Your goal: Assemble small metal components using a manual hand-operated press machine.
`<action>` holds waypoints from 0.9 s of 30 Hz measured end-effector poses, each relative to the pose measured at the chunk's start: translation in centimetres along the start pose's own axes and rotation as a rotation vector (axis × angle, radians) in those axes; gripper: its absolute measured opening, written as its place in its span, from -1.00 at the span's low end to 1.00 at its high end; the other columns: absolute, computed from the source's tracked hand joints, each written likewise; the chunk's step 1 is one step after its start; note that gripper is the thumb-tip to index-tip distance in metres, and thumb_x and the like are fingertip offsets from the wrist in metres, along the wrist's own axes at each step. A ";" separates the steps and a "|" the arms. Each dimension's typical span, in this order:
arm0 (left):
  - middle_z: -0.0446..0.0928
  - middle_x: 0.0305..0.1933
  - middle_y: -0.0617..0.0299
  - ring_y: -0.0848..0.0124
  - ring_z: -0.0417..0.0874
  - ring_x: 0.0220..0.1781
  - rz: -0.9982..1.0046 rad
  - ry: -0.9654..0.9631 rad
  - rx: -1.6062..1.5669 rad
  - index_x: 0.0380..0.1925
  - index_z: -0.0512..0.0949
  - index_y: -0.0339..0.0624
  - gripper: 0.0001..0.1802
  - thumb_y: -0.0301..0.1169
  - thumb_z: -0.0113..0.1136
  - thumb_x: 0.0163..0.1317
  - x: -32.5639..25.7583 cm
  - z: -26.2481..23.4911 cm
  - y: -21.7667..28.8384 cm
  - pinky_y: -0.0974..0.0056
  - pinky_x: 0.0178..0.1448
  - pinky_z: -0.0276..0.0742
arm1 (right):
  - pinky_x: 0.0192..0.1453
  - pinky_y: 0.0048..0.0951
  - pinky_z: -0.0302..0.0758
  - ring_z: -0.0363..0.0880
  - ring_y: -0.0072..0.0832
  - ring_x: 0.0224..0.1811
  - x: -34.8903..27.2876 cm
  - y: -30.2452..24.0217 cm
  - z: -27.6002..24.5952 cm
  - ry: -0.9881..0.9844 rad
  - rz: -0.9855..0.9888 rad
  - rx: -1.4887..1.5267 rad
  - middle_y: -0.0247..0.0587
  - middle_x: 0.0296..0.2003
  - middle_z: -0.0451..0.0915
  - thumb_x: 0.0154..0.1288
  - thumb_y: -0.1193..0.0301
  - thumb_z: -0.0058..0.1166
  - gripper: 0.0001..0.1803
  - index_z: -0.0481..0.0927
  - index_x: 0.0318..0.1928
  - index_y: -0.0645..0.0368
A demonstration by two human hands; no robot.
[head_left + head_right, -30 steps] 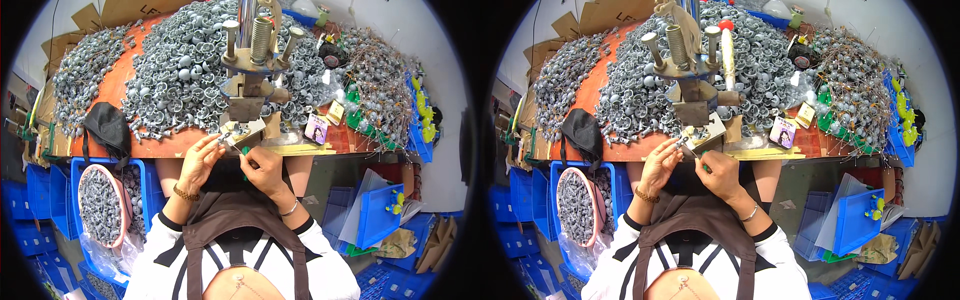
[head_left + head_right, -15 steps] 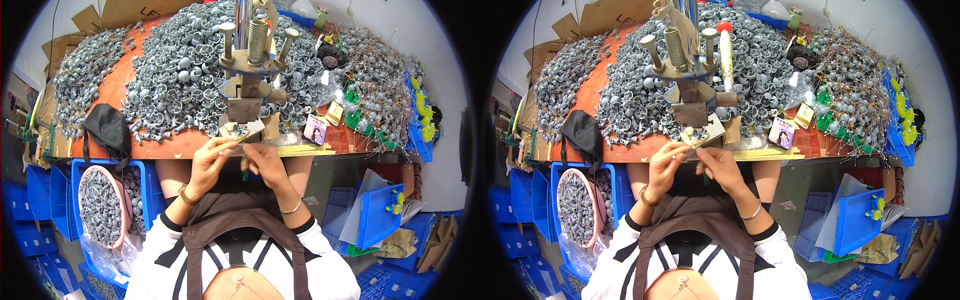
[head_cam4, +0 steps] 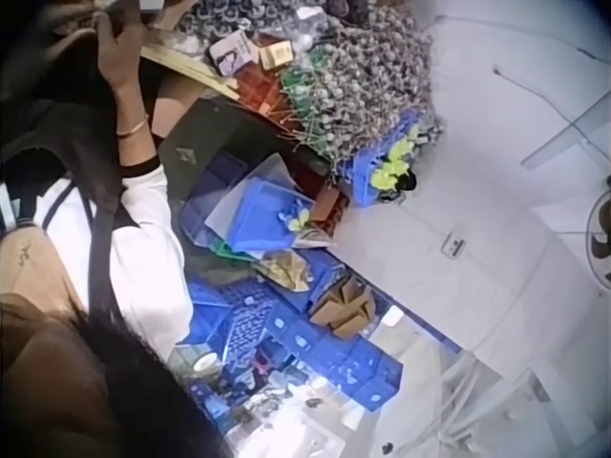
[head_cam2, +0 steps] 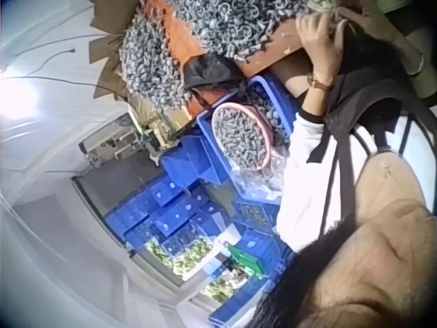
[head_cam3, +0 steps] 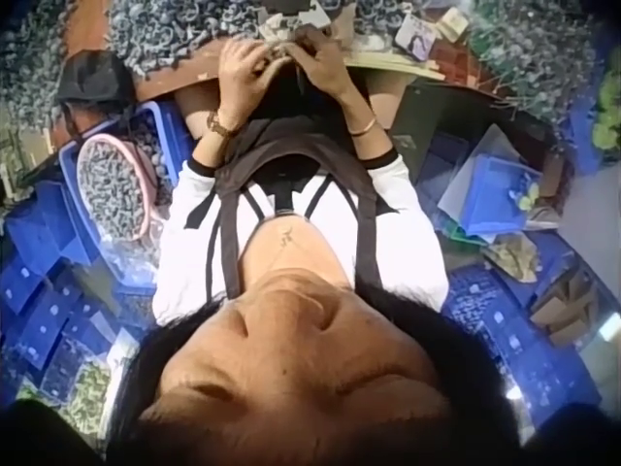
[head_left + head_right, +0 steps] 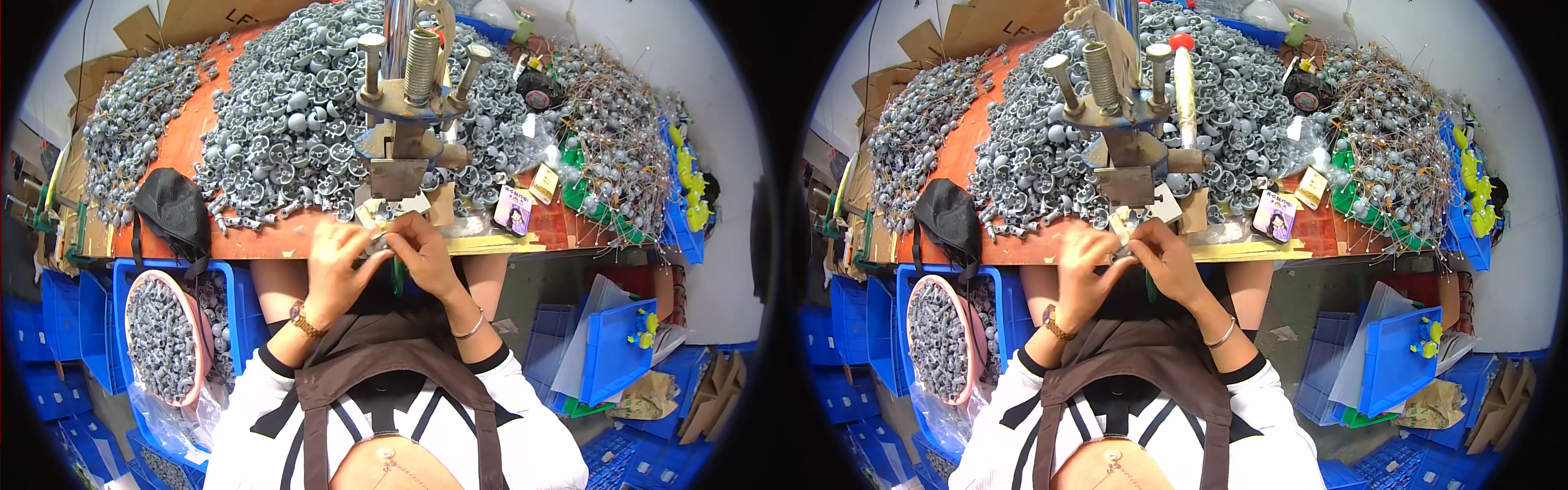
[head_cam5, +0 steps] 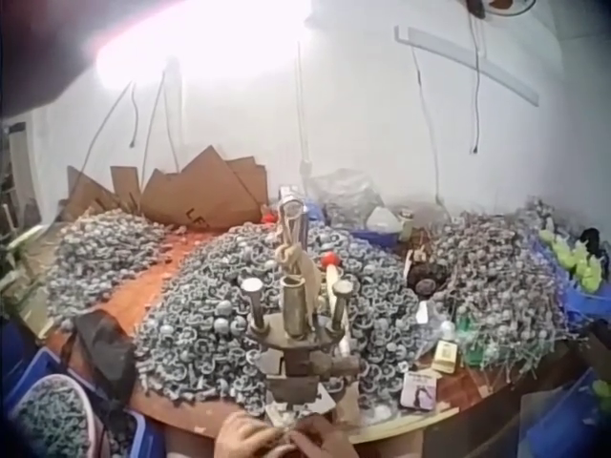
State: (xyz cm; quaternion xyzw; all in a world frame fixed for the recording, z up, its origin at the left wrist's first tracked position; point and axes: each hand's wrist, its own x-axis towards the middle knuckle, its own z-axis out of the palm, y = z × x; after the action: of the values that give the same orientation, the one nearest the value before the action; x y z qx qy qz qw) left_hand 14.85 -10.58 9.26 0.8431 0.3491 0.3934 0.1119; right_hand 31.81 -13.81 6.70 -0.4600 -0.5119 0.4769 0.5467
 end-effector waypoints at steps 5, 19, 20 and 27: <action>0.49 -0.47 0.17 0.43 0.46 -0.58 -0.379 0.009 -0.366 -0.20 0.63 -0.26 -0.76 -0.49 0.31 0.10 -0.1 2.2 -1.1 0.36 -0.44 0.38 | -0.44 -0.63 0.39 0.51 -0.68 -0.53 0.8 0.7 0.9 0.147 -0.026 -0.128 -0.35 -0.52 0.58 0.33 0.47 0.08 -0.86 0.43 -0.17 0.20; 0.37 -0.51 0.22 0.36 0.42 -0.45 -0.285 -0.080 -0.382 -0.34 0.68 -0.13 -0.75 -0.51 0.44 -0.11 2.4 3.6 -3.9 0.29 -0.36 0.34 | -0.26 -0.36 0.54 0.66 -0.31 -0.37 8.4 -2.2 -8.1 0.319 -0.154 -0.422 -0.13 -0.36 0.66 0.37 0.36 -0.02 -0.74 0.47 -0.03 0.23; 0.37 -0.51 0.20 0.33 0.44 -0.45 -0.266 -0.104 -0.390 -0.34 0.68 -0.13 -0.75 -0.52 0.43 -0.11 2.7 3.7 -3.7 0.27 -0.36 0.35 | -0.17 -0.38 0.57 0.68 -0.36 -0.28 10.4 -3.9 -9.3 0.295 -0.184 -0.192 -0.12 -0.25 0.67 0.42 0.36 -0.07 -0.69 0.45 0.06 0.29; 0.41 -0.49 0.24 0.40 0.41 -0.47 -0.347 0.033 -0.209 -0.34 0.68 -0.19 -0.79 -0.55 0.38 -0.06 1.6 4.0 -2.1 0.31 -0.40 0.30 | -0.16 -0.52 0.46 0.55 -0.53 -0.20 5.9 -12.0 -3.3 0.314 -0.660 -0.069 -0.24 -0.13 0.57 0.27 0.43 0.17 -0.62 0.46 0.07 0.25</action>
State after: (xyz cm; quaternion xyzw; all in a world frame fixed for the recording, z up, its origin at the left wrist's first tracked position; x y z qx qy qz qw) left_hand 17.50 -7.58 6.51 0.7475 0.4483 0.4161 0.2592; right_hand 35.81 -9.44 19.12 -0.3560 -0.5584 0.1808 0.7272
